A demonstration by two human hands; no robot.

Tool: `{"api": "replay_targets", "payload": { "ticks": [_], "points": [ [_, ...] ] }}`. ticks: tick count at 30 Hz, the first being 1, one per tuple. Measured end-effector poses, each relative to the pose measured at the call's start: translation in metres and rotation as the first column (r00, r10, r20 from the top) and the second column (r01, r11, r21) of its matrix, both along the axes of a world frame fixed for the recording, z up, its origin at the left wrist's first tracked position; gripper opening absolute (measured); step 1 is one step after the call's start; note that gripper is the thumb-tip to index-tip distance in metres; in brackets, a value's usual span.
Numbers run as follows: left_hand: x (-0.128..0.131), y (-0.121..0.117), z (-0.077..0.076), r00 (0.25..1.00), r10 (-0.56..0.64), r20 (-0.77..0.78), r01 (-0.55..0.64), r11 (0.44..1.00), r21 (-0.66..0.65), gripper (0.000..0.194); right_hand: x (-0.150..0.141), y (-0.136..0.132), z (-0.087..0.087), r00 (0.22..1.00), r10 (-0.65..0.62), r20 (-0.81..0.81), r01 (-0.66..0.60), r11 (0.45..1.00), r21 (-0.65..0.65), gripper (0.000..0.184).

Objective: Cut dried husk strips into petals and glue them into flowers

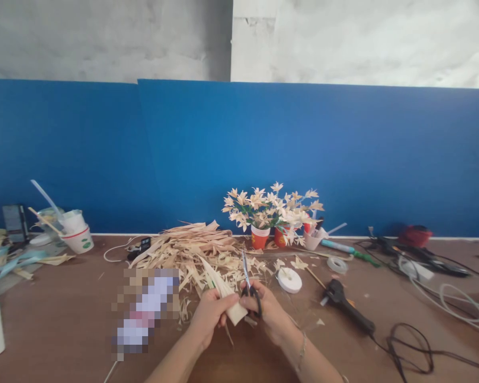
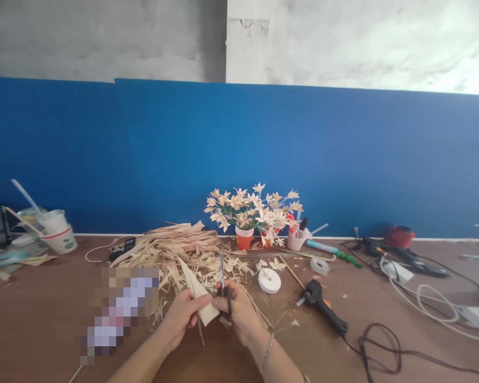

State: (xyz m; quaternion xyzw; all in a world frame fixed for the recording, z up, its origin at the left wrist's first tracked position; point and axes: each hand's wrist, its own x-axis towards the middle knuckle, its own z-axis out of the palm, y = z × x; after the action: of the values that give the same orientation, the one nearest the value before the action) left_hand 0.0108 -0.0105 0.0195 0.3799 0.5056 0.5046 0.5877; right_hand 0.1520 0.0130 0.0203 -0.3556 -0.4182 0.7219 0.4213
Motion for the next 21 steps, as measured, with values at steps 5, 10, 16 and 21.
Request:
{"api": "replay_targets", "payload": {
  "ticks": [5, 10, 16, 21],
  "points": [
    [0.003, 0.0, -0.003, 0.994, 0.114, 0.005, -0.114, 0.993, 0.014, 0.032, 0.001, 0.005, 0.0, 0.99, -0.012, 0.141, -0.007, 0.991, 0.135, 0.041],
    [-0.017, 0.008, -0.003, 0.944, 0.325, 0.064, -0.329, 0.942, 0.065, 0.034, 0.013, 0.012, 0.008, 0.96, -0.138, 0.244, 0.083, 0.971, 0.223, 0.039],
    [-0.021, 0.011, -0.001, 0.896, 0.434, 0.095, -0.441, 0.894, 0.075, 0.038, 0.004, -0.005, 0.009, 0.933, 0.226, 0.28, -0.281, 0.943, 0.175, 0.044],
    [-0.015, 0.007, 0.001, 0.888, 0.456, 0.066, -0.46, 0.885, 0.072, 0.038, -0.008, -0.014, 0.001, 0.904, 0.327, 0.277, -0.383, 0.906, 0.182, 0.053]
  ]
}}
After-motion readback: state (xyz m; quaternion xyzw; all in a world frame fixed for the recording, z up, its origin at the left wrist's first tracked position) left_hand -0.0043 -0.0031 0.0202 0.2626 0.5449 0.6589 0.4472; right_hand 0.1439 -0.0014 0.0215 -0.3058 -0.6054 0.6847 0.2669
